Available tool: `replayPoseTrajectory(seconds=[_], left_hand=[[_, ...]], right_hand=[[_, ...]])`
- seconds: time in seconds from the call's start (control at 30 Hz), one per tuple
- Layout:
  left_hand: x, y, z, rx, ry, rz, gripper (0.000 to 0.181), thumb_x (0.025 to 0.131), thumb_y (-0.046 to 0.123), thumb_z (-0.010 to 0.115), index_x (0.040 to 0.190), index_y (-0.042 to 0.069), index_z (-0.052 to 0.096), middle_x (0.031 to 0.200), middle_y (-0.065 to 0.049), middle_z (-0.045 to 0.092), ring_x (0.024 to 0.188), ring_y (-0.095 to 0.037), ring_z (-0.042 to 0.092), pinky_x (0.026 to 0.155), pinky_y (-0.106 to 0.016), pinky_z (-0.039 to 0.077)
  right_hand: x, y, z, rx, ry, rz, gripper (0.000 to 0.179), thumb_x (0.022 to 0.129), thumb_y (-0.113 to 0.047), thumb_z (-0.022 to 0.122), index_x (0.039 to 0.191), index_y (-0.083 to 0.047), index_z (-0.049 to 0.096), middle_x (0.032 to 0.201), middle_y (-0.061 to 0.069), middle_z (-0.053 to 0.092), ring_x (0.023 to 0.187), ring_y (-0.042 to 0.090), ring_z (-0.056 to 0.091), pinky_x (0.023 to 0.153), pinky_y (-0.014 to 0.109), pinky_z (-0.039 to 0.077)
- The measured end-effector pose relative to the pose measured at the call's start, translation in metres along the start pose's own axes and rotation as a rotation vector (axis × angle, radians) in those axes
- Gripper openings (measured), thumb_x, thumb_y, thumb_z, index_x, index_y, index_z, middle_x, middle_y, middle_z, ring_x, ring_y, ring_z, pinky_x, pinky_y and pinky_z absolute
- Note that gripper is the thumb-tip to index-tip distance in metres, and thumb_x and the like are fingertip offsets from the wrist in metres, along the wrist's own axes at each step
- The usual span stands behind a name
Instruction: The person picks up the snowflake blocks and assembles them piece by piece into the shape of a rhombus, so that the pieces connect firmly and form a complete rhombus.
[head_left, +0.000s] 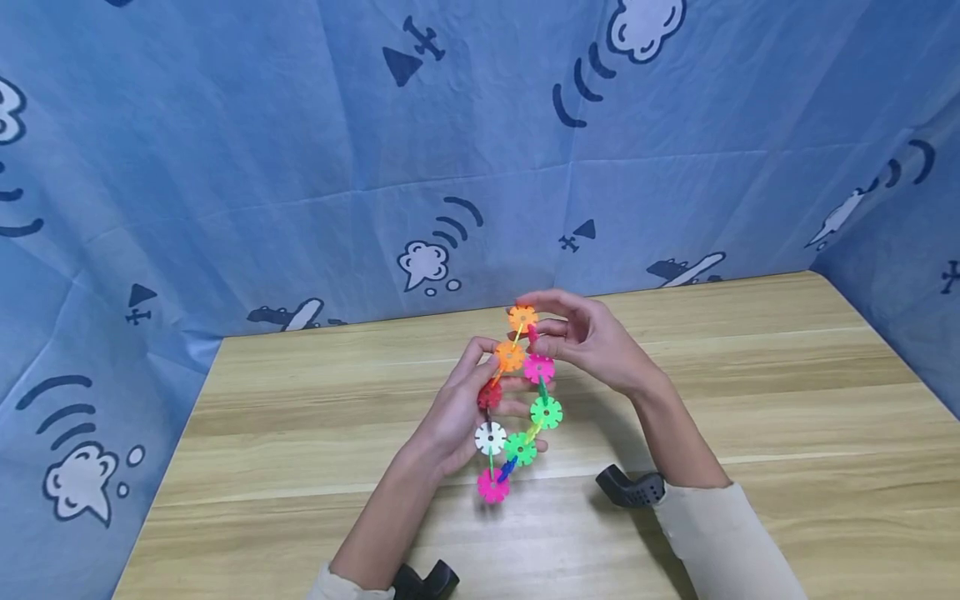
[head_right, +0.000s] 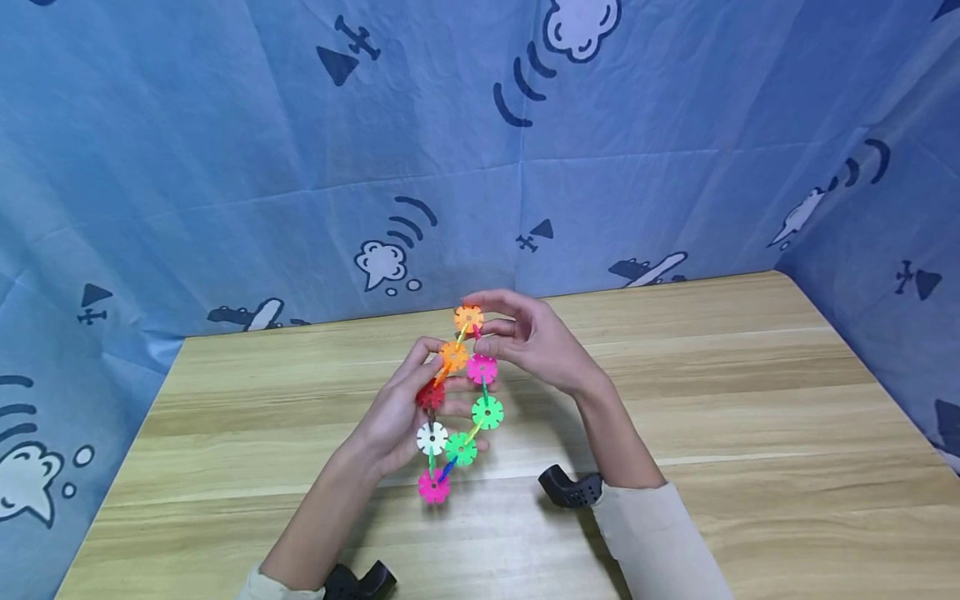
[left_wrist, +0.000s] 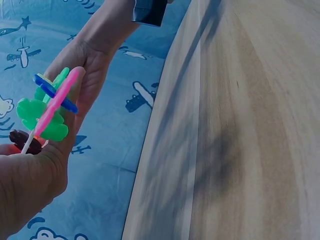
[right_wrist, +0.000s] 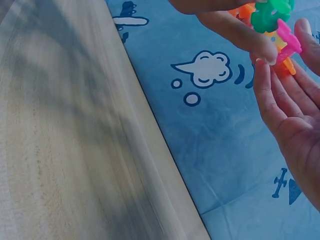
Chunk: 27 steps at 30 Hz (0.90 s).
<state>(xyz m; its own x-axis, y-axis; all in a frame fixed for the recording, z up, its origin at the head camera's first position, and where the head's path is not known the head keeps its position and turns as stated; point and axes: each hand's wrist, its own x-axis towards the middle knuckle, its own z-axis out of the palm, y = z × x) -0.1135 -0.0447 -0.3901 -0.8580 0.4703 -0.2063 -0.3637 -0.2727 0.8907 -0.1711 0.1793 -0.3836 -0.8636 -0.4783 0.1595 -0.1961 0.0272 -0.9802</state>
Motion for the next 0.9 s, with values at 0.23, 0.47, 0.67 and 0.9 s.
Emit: replayPoseTrajectory(seconds=[0.23, 0.47, 0.67, 0.9], left_hand=[[-0.001, 0.002, 0.000, -0.016, -0.008, -0.002, 0.017, 0.118, 0.026, 0.028, 0.122, 0.020, 0.043, 0.107, -0.005, 0.069, 0.076, -0.015, 0.073, 0.070, -0.033, 0.065], [-0.002, 0.003, 0.000, -0.001, -0.011, 0.003, 0.017, 0.118, 0.027, 0.030, 0.123, 0.020, 0.043, 0.106, -0.002, 0.069, 0.079, -0.014, 0.074, 0.079, -0.034, 0.063], [-0.003, 0.005, 0.000, -0.046, -0.024, -0.006, 0.017, 0.118, 0.030, 0.029, 0.122, 0.021, 0.043, 0.106, -0.004, 0.070, 0.078, -0.016, 0.075, 0.070, -0.039, 0.068], [-0.003, 0.005, 0.001, -0.062, -0.019, 0.004, 0.016, 0.118, 0.027, 0.029, 0.119, 0.021, 0.044, 0.103, -0.003, 0.068, 0.075, -0.016, 0.074, 0.061, -0.028, 0.061]], right_hand=[[0.001, 0.002, 0.000, -0.008, -0.026, -0.077, 0.064, 0.099, 0.007, 0.070, 0.158, 0.005, 0.044, 0.158, 0.014, 0.057, 0.123, 0.012, 0.072, 0.101, 0.028, 0.062], [0.001, 0.002, 0.001, -0.022, -0.005, -0.093, 0.057, 0.101, 0.004, 0.069, 0.154, 0.008, 0.049, 0.158, 0.021, 0.056, 0.122, 0.011, 0.072, 0.101, 0.030, 0.063], [0.003, -0.001, 0.008, -0.115, 0.019, -0.151, 0.056, 0.100, 0.005, 0.069, 0.153, 0.006, 0.052, 0.155, 0.027, 0.057, 0.122, 0.007, 0.072, 0.100, 0.028, 0.063], [0.004, -0.002, 0.012, -0.134, 0.044, -0.163, 0.057, 0.098, 0.010, 0.069, 0.152, 0.006, 0.053, 0.154, 0.029, 0.058, 0.127, 0.003, 0.069, 0.103, 0.026, 0.061]])
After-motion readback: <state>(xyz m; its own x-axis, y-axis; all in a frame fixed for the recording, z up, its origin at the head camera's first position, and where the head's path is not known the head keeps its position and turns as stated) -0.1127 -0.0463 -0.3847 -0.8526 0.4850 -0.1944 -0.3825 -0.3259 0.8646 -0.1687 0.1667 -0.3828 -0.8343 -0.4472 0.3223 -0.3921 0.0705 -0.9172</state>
